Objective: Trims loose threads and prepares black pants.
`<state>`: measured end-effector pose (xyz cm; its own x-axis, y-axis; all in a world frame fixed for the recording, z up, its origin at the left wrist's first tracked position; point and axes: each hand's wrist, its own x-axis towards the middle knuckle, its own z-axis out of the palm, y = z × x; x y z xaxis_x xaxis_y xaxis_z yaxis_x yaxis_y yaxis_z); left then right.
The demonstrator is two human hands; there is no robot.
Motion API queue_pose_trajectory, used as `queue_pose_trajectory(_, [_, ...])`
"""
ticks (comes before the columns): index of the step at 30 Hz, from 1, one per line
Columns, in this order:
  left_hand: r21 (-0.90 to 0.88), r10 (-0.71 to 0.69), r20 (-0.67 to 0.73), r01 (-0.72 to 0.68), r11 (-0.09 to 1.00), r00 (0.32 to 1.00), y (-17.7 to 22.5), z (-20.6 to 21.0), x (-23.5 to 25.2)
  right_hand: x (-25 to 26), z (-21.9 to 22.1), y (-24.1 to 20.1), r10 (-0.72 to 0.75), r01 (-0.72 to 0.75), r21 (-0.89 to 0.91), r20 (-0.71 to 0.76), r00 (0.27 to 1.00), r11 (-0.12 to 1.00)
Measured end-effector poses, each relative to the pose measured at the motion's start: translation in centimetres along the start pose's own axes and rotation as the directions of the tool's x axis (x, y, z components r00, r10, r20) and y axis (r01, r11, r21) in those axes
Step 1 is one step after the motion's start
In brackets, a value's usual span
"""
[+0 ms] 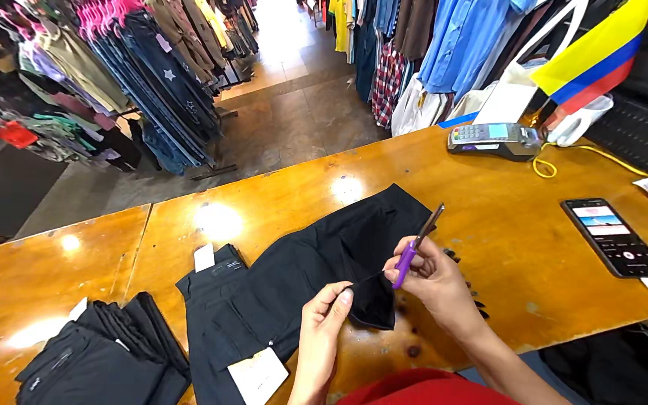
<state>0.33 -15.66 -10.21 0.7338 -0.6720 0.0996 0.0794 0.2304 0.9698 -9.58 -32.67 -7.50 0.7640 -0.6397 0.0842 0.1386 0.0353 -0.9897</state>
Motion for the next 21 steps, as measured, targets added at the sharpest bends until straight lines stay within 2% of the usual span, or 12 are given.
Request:
queue_pose_trajectory(3, [-0.214, -0.053, 0.044, 0.061, 0.975, 0.998, 0.1, 0.4, -0.1, 0.0, 0.2, 0.6, 0.157, -0.159, 0.019, 0.072, 0.985, 0.987])
queue_pose_trajectory(6, [-0.295, -0.107, 0.006, 0.104, 0.950, 0.994, 0.5, 0.6, -0.2, 0.1, 0.3, 0.7, 0.219, -0.221, 0.003, 0.108, 0.970, 0.975])
queue_pose_trajectory(10, [-0.247, -0.157, -0.087, 0.131, 0.960, 0.984, 1.5, 1.0, 0.1, 0.3, -0.5, 0.1, 0.131, -0.122, -0.084, 0.114, 0.985, 0.989])
queue_pose_trajectory(12, [-0.239, -0.101, -0.074, 0.080, 0.968, 0.992, 1.3, 1.0, 0.2, 0.4, -0.6, 0.1, 0.109, -0.090, -0.143, 0.128, 0.986, 0.986])
queue_pose_trajectory(15, [-0.164, 0.007, 0.032, -0.001, 0.986, 0.999, 0.5, 0.2, 0.1, 0.6, -0.1, 0.7, 0.171, -0.148, -0.153, 0.144, 0.975, 0.977])
queue_pose_trajectory(18, [-0.076, -0.032, 0.029, 0.035, 0.996, 0.999, 1.1, -0.2, -0.1, 0.8, 0.3, 0.8, 0.263, -0.251, -0.094, 0.152, 0.953, 0.963])
queue_pose_trajectory(21, [-0.040, -0.084, -0.008, 0.083, 0.996, 0.996, 1.7, -0.1, -0.1, 0.7, 0.4, 0.6, 0.271, -0.260, -0.095, 0.132, 0.953, 0.961])
